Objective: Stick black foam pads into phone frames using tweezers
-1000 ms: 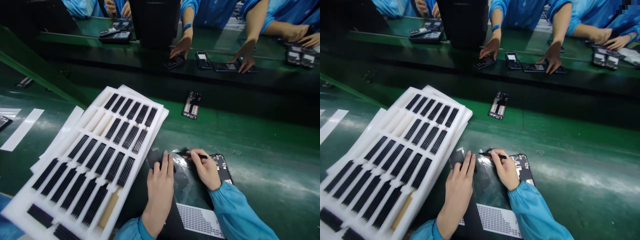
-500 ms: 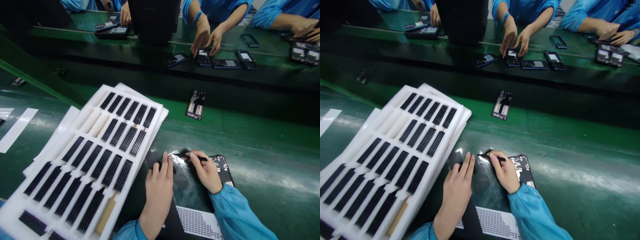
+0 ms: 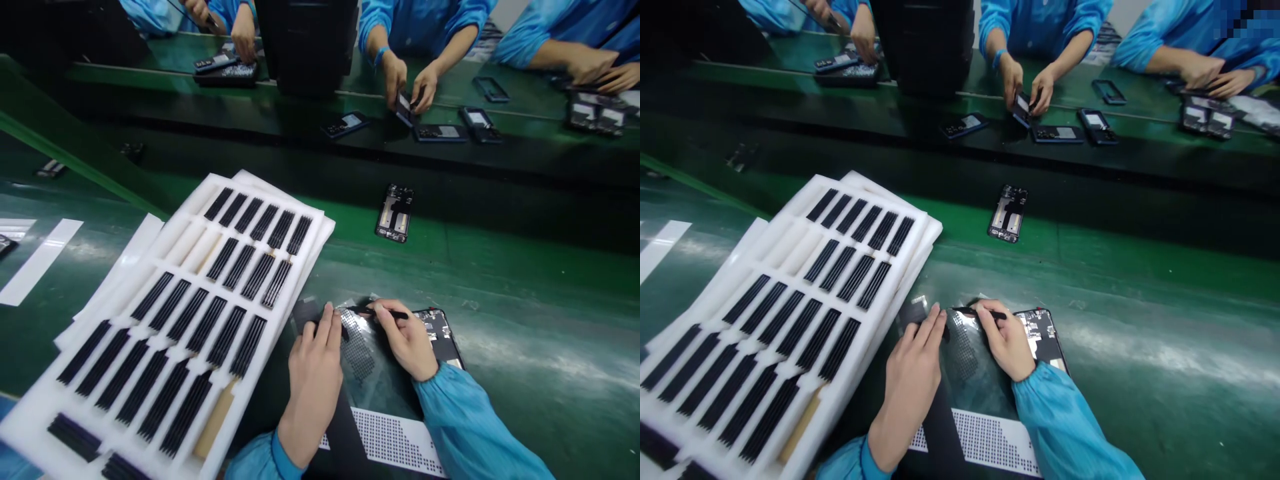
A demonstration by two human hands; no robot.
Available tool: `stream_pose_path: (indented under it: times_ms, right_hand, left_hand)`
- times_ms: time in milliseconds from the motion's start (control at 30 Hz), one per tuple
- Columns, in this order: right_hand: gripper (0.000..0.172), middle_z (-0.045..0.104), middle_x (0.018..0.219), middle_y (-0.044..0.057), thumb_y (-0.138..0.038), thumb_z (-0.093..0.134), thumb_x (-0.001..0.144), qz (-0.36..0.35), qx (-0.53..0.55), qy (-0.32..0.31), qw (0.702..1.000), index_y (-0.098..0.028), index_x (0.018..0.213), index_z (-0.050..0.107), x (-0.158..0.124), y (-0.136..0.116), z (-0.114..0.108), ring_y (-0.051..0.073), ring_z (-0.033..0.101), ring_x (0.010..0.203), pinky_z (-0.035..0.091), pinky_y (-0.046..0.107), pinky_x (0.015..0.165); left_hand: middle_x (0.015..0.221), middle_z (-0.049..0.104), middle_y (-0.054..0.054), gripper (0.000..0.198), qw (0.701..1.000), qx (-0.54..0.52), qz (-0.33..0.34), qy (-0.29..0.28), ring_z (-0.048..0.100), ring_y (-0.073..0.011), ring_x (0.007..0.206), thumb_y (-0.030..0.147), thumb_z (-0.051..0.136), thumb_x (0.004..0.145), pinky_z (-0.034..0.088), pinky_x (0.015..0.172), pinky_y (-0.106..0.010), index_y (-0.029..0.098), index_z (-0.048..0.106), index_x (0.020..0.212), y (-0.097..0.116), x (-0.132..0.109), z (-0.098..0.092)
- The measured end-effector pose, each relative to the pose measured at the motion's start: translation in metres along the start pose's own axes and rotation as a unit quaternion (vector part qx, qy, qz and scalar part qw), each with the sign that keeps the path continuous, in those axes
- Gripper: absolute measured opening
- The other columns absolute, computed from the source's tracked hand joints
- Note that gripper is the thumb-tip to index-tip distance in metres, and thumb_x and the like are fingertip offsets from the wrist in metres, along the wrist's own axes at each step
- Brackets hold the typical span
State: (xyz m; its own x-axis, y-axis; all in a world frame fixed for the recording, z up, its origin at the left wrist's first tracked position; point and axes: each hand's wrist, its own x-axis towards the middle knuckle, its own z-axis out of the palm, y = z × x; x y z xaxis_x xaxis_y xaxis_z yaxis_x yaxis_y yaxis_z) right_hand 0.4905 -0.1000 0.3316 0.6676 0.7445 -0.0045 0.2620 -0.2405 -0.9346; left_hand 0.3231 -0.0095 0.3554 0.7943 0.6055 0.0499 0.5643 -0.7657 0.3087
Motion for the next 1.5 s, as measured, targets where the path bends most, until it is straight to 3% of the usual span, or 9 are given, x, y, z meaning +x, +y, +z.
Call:
stream_pose_path:
  times_ms: [67,100,200,267,300,400,633,1333,1500]
  right_hand:
    - [0.03,0.078,0.091,0.008,-0.044,0.056,0.098,0.018,0.036,0.021,0.999,-0.019,0.094,0.072,-0.003,-0.005,-0.003,0.021,0.075,0.08,0.059,0.028,0.074]
    - [0.03,0.078,0.088,0.008,-0.044,0.057,0.099,0.023,0.057,0.033,0.998,-0.019,0.093,0.072,-0.007,-0.009,-0.007,0.02,0.075,0.077,0.06,0.028,0.073]
    - [0.025,0.077,0.087,0.006,-0.039,0.056,0.1,0.001,0.104,0.049,0.993,-0.021,0.092,0.073,-0.025,-0.032,-0.021,0.019,0.074,0.077,0.06,0.027,0.074]
    - [0.021,0.077,0.089,0.005,-0.034,0.058,0.1,-0.033,0.102,0.041,0.993,-0.023,0.092,0.074,-0.038,-0.05,-0.031,0.019,0.074,0.081,0.06,0.025,0.076]
    - [0.02,0.077,0.088,0.004,-0.033,0.059,0.099,-0.047,0.093,0.033,0.994,-0.024,0.091,0.074,-0.044,-0.059,-0.035,0.018,0.074,0.082,0.06,0.024,0.076]
    - [0.021,0.077,0.085,0.004,-0.032,0.06,0.099,-0.073,0.073,0.009,0.995,-0.024,0.088,0.075,-0.054,-0.081,-0.04,0.017,0.075,0.079,0.06,0.021,0.073]
    - [0.024,0.077,0.082,0.004,-0.034,0.058,0.099,-0.085,0.076,-0.007,0.993,-0.024,0.087,0.075,-0.066,-0.089,-0.042,0.018,0.075,0.075,0.061,0.021,0.069]
    - [0.025,0.076,0.079,0.007,-0.038,0.057,0.099,-0.105,0.079,-0.034,0.991,-0.023,0.085,0.072,-0.09,-0.097,-0.064,0.021,0.074,0.072,0.061,0.026,0.066]
    - [0.03,0.074,0.074,0.008,-0.044,0.058,0.097,-0.059,0.123,-0.025,0.99,-0.022,0.081,0.07,-0.092,-0.097,-0.062,0.023,0.073,0.072,0.061,0.031,0.066]
  left_hand:
    - [0.135,0.066,-0.011,0.042,0.979,-0.181,-0.09,0.036,0.064,-0.026,0.108,0.009,0.038,0.098,0.056,0.087,-0.04,0.016,0.058,0.134,0.0,-0.003,-0.008]
    - [0.125,0.069,-0.012,0.036,0.945,-0.289,-0.147,0.033,0.065,-0.0239,0.102,0.017,0.039,0.101,0.055,0.085,-0.038,0.017,0.06,0.13,0.001,-0.004,-0.015]
    - [0.095,0.068,-0.007,0.03,0.753,-0.597,-0.267,-0.07,0.059,-0.0132,0.065,0.038,0.046,0.102,0.049,0.058,-0.027,0.018,0.061,0.117,0.006,-0.011,-0.04]
    - [0.089,0.064,-0.004,0.029,0.623,-0.718,-0.277,-0.14,0.049,-0.0087,0.055,0.041,0.052,0.1,0.039,0.048,-0.023,0.018,0.061,0.115,0.011,-0.016,-0.055]
    - [0.089,0.063,-0.004,0.028,0.581,-0.751,-0.272,-0.157,0.048,-0.0078,0.055,0.04,0.054,0.099,0.037,0.046,-0.021,0.018,0.06,0.116,0.014,-0.019,-0.061]
    - [0.088,0.062,-0.003,0.023,0.532,-0.79,-0.247,-0.181,0.047,-0.0058,0.053,0.034,0.057,0.098,0.034,0.044,-0.019,0.018,0.059,0.114,0.022,-0.025,-0.073]
    - [0.09,0.062,-0.005,0.018,0.506,-0.815,-0.206,-0.193,0.046,-0.0066,0.059,0.031,0.057,0.099,0.037,0.044,-0.017,0.015,0.059,0.108,0.032,-0.038,-0.081]
    - [0.096,0.063,-0.009,0.038,0.566,-0.785,-0.171,-0.187,0.05,-0.0088,0.061,0.04,0.054,0.1,0.042,0.059,-0.027,0.016,0.055,0.129,0.049,-0.066,-0.101]
    - [0.095,0.062,-0.008,0.038,0.565,-0.786,-0.165,-0.191,0.05,-0.0092,0.059,0.041,0.054,0.099,0.04,0.057,-0.027,0.015,0.055,0.127,0.05,-0.064,-0.101]
